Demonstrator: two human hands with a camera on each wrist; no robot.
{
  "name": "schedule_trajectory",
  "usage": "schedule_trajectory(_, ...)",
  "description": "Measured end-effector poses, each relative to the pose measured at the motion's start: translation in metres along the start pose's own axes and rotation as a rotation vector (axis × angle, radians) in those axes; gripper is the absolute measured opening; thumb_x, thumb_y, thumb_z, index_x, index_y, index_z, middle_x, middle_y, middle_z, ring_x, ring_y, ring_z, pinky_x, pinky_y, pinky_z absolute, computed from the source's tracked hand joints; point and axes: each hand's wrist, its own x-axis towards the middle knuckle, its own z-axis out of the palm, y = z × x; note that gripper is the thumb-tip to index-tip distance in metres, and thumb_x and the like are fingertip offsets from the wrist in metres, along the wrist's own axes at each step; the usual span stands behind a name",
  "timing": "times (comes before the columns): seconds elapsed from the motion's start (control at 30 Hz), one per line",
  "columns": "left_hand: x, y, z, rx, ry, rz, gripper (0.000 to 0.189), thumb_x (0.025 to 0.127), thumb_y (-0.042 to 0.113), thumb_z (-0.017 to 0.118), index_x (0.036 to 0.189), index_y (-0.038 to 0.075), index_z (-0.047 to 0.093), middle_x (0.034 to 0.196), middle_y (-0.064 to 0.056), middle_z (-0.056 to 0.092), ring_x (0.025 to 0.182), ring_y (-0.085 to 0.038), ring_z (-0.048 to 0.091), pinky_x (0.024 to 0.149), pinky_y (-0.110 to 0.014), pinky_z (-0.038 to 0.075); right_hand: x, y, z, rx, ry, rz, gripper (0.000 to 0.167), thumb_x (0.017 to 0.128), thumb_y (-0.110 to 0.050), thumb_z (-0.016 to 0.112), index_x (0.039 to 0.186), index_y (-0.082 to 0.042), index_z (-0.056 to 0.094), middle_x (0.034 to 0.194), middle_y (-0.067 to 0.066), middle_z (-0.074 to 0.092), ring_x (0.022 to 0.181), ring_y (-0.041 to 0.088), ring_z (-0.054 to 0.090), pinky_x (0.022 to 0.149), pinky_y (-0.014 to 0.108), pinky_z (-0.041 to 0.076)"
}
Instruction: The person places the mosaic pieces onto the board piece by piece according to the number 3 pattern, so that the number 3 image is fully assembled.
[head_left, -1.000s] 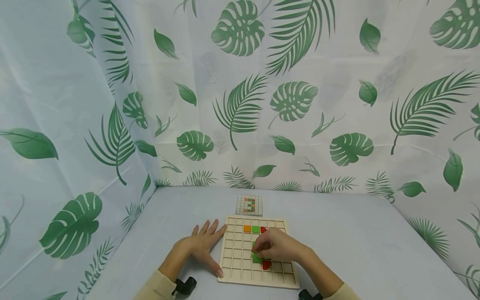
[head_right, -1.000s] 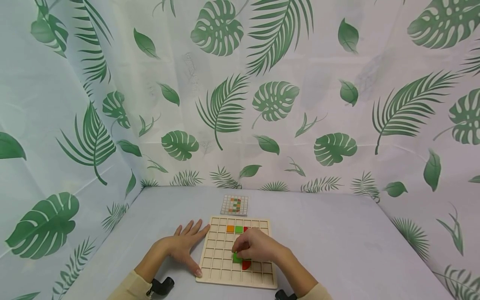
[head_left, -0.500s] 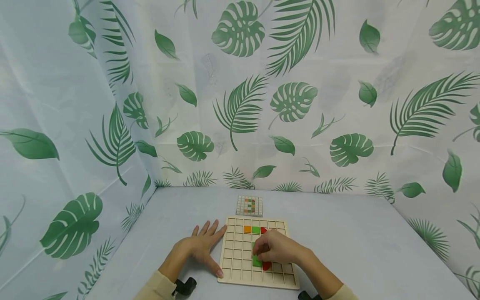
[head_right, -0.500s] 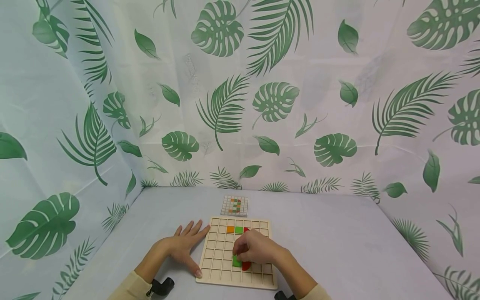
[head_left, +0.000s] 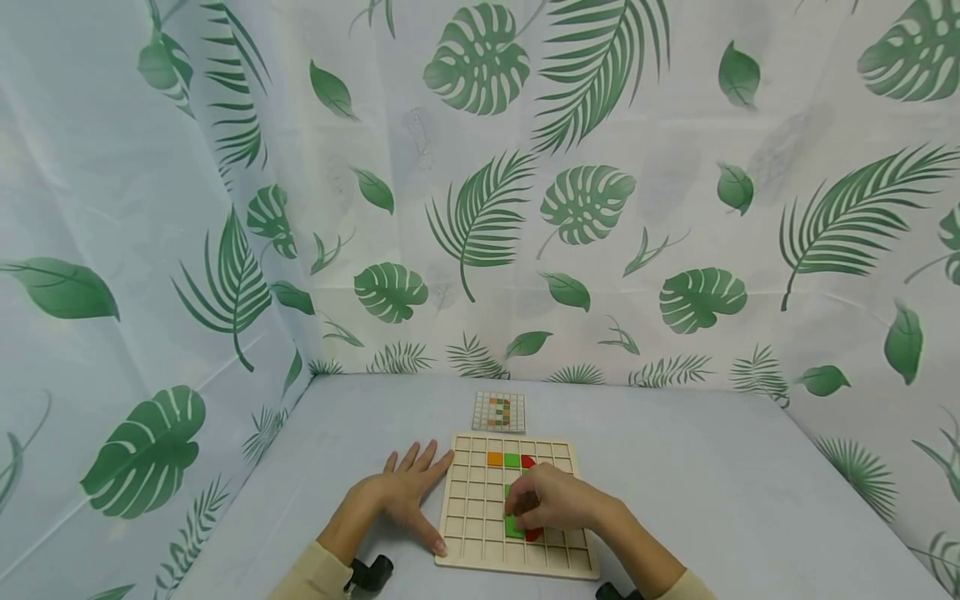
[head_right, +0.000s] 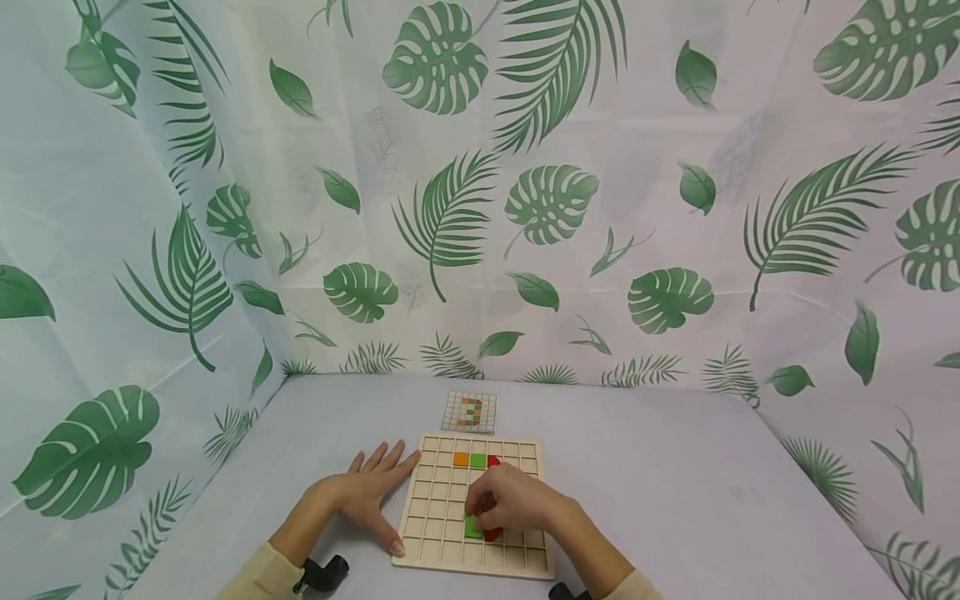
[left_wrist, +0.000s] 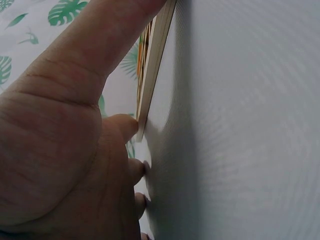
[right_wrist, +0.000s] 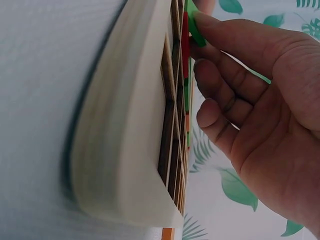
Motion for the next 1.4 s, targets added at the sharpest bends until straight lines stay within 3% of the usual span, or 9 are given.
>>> schedule_trajectory(0.27, 0.0004, 0.0002, -0.0005, 0.009, 0.006, 0.002, 0.139, 0.062, 0.075, 0.088, 0.169, 0.027, 0.012, 0.177, -0.014, 0.005, 0.163, -0.041, -0.001, 0.126, -0.070, 0.006, -0.0008, -0.0020, 0.0000, -0.027, 0.002, 0.025, 0.016, 0.087, -0.005, 0.082, 0.096, -0.018, 0.080, 0.090, -0.008, 0.075, 0.073, -0.001, 0.061, 0.069, 0.019, 0.053)
schedule_trajectory(0.73, 0.0016, -0.0005, 0.0006, 0.009, 0.007, -0.011, 0.140, 0.061, 0.076, 0.087, 0.169, 0.029, 0.011, 0.177, -0.012, 0.004, 0.163, -0.040, -0.001, 0.126, -0.069, 0.005, -0.0015, -0.0011, 0.0010, -0.043, 0.006, 0.016, 0.014, 0.086, -0.006, 0.084, 0.093, -0.018, 0.080, 0.091, -0.011, 0.074, 0.075, -0.002, 0.062, 0.070, 0.019, 0.054)
schedule_trajectory(1.07, 0.0010, -0.0008, 0.0009, 0.002, -0.001, -0.006, 0.139, 0.063, 0.075, 0.087, 0.169, 0.028, 0.011, 0.177, -0.012, 0.003, 0.163, -0.040, -0.002, 0.126, -0.069, 0.005, -0.0013, -0.0019, 0.0011, -0.028, -0.010, 0.023, 0.016, 0.085, -0.003, 0.083, 0.093, -0.016, 0.079, 0.086, -0.008, 0.073, 0.071, -0.001, 0.062, 0.066, 0.019, 0.054)
schedule_trajectory(1.4, 0.0001, -0.0009, 0.0009, -0.007, 0.000, -0.001, 0.139, 0.063, 0.074, 0.088, 0.169, 0.028, 0.011, 0.177, -0.012, 0.003, 0.163, -0.041, -0.002, 0.126, -0.069, 0.004, -0.0013, -0.0035, 0.0020, -0.053, 0.002, 0.019, 0.017, 0.080, -0.009, 0.090, 0.093, -0.015, 0.080, 0.082, -0.009, 0.071, 0.069, -0.002, 0.060, 0.064, 0.019, 0.053)
